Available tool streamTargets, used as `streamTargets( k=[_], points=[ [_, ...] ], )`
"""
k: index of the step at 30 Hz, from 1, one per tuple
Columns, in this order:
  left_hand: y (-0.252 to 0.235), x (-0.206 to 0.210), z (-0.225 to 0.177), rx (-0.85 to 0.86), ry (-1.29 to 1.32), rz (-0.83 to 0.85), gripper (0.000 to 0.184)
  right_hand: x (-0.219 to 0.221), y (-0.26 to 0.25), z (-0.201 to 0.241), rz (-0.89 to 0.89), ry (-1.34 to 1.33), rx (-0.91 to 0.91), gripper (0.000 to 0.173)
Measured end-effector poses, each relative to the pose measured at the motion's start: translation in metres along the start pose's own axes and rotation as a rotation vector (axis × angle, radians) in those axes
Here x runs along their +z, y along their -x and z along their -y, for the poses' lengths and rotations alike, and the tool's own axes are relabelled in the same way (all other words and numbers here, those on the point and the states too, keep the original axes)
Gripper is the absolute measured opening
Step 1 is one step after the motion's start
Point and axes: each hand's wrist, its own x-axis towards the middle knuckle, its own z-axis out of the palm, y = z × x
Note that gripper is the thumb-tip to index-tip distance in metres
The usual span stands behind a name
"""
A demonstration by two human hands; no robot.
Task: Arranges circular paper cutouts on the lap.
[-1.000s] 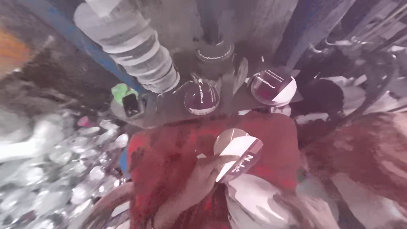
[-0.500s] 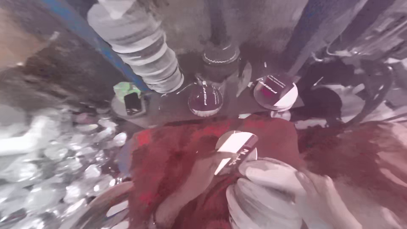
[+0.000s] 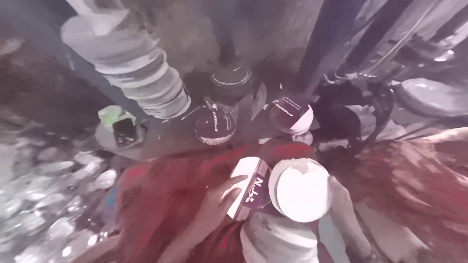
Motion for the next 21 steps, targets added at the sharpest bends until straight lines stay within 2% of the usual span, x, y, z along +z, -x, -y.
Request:
streamTargets(
  k=[4, 7, 9, 10, 11, 13, 15, 18, 21],
  points=[
    [-0.001, 0.002, 0.004, -0.068, 0.061, -0.022, 0.034, -0.001, -0.004, -0.005, 0.044, 0.053, 0.017, 0.043],
    [0.0, 0.0, 0.002, -0.076, 0.044, -0.051, 0.035, -0.001, -0.01, -0.01, 0.063, 0.219, 0.11, 0.057],
    [0.001, -0.005, 0.001, -0.087, 0.033, -0.085, 0.034, 0.003, -0.009, -0.014, 0.114, 0.104, 0.103, 0.052],
    [0.001, -0.009, -0.001, -0.096, 0.023, -0.106, 0.034, 0.009, -0.009, -0.012, 0.164, -0.012, 0.101, 0.038],
    [0.002, -0.014, -0.001, -0.094, 0.012, -0.131, 0.034, 0.013, -0.009, -0.007, 0.226, -0.094, 0.122, 0.03],
    [0.004, -0.027, -0.001, -0.097, -0.011, -0.18, 0.033, 0.018, -0.012, -0.004, 0.335, -0.213, 0.15, 0.038],
    [0.006, -0.041, 0.003, -0.098, -0.02, -0.237, 0.032, 0.023, -0.015, -0.002, 0.395, -0.198, 0.17, 0.043],
    [0.012, -0.062, 0.008, -0.098, -0.031, -0.33, 0.032, 0.03, -0.022, -0.002, 0.46, -0.131, 0.113, 0.043],
    [0.017, -0.077, 0.01, -0.095, -0.088, -0.396, 0.032, 0.045, -0.017, 0.005, 0.354, -0.003, -0.111, 0.044]
  ],
)
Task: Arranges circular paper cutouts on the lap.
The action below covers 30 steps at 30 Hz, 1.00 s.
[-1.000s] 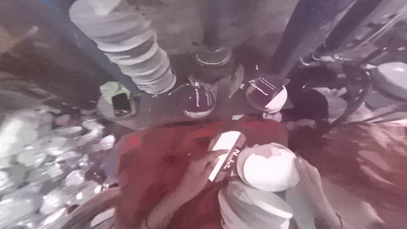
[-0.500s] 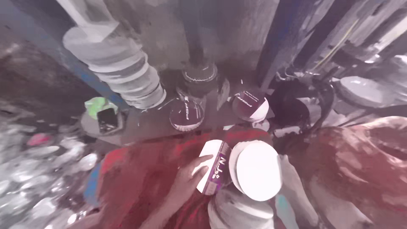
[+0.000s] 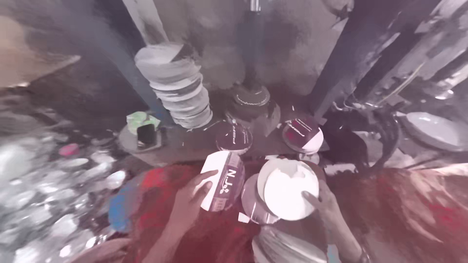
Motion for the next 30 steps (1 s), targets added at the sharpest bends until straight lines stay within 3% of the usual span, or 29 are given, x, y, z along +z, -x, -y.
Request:
streamTargets(
  k=[3, 5, 8, 11, 25, 30],
  points=[
    [0.002, -0.009, 0.0, 0.017, -0.026, -0.019, 0.029, 0.011, 0.01, 0.006, -0.17, 0.37, -0.513, 0.039],
    [0.005, -0.008, 0.005, 0.043, 0.03, -0.016, 0.027, 0.011, 0.009, 0.008, -0.204, 0.553, -0.855, 0.019],
    [0.01, 0.001, 0.006, -0.005, 0.168, 0.004, 0.026, 0.008, 0.018, 0.021, -0.171, 0.734, -1.073, 0.006],
    [0.016, 0.013, 0.006, 0.002, 0.24, 0.055, 0.026, -0.004, 0.028, 0.015, -0.155, 0.846, -1.161, 0.007],
    [0.026, 0.062, -0.021, -0.003, 0.449, 0.357, 0.042, -0.009, 0.039, 0.002, -0.109, 0.674, -1.123, 0.01],
    [0.018, 0.069, -0.042, -0.302, 0.632, 0.485, 0.017, -0.002, 0.038, 0.001, -0.08, 0.623, -1.06, 0.011]
  ],
)
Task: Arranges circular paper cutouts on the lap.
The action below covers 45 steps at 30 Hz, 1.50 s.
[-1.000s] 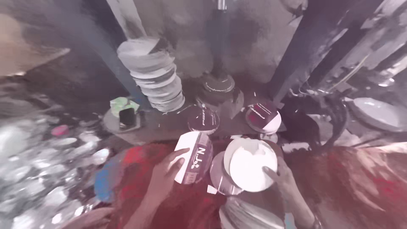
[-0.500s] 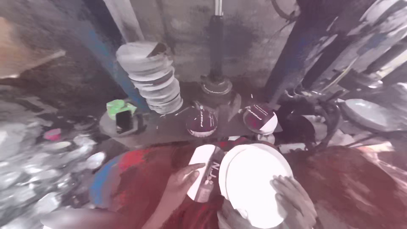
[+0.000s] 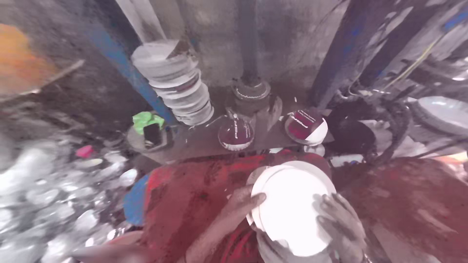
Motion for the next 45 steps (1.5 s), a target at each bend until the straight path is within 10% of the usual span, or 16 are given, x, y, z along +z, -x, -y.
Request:
streamTargets(
  k=[13, 19, 29, 45],
  points=[
    [-0.013, 0.021, 0.021, -0.022, 0.108, -0.173, 0.019, 0.016, -0.017, -0.005, -0.148, -0.451, 0.952, 0.059],
    [-0.015, 0.024, 0.025, -0.056, 0.112, -0.213, 0.018, 0.013, -0.018, -0.004, -0.23, -0.427, 0.967, 0.029],
    [-0.016, 0.019, 0.034, -0.017, 0.153, -0.437, 0.019, -0.007, -0.02, -0.023, -0.401, -0.465, 1.02, 0.019],
    [-0.015, 0.024, 0.036, -0.061, 0.136, -0.342, 0.019, 0.005, -0.019, -0.016, -0.391, -0.511, 0.982, 0.023]
  ],
)
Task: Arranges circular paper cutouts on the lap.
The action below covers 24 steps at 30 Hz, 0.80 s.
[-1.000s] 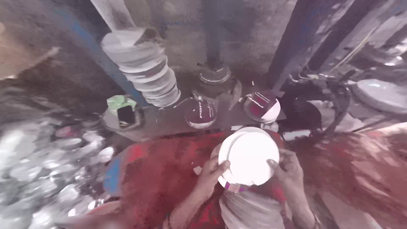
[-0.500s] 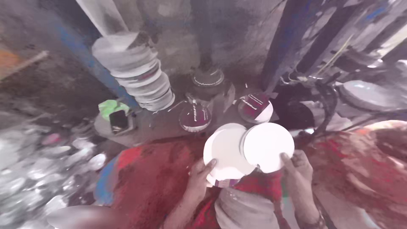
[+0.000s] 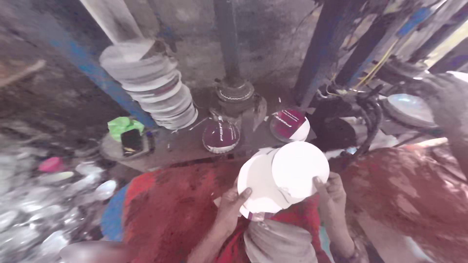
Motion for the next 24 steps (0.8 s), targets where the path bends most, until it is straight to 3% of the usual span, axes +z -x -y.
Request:
streamTargets(
  k=[9, 14, 16, 18, 20, 22, 24],
  points=[
    [0.003, 0.003, 0.002, 0.012, -0.065, 0.018, 0.017, 0.011, 0.009, -0.001, 0.123, 0.092, -0.053, 0.02],
    [-0.006, -0.006, 0.007, 0.068, 0.026, -0.133, 0.018, -0.016, -0.014, 0.008, -0.082, 0.156, -0.043, 0.024],
    [-0.009, -0.018, 0.003, 0.146, 0.065, -0.186, 0.017, -0.028, -0.022, 0.01, -0.068, 0.21, 0.034, 0.029],
    [-0.01, -0.026, 0.0, 0.191, 0.107, -0.218, 0.018, -0.044, -0.028, -0.001, 0.024, 0.329, 0.089, 0.027],
    [-0.011, -0.026, -0.002, 0.188, 0.127, -0.246, 0.018, -0.058, -0.03, -0.01, 0.137, 0.617, 0.088, 0.032],
    [-0.01, -0.026, -0.002, 0.184, 0.129, -0.241, 0.017, -0.061, -0.028, -0.019, 0.195, 0.889, -0.003, 0.036],
    [-0.008, -0.027, 0.0, 0.174, 0.115, -0.188, 0.019, -0.055, -0.024, -0.027, 0.171, 0.969, -0.167, 0.044]
  ],
)
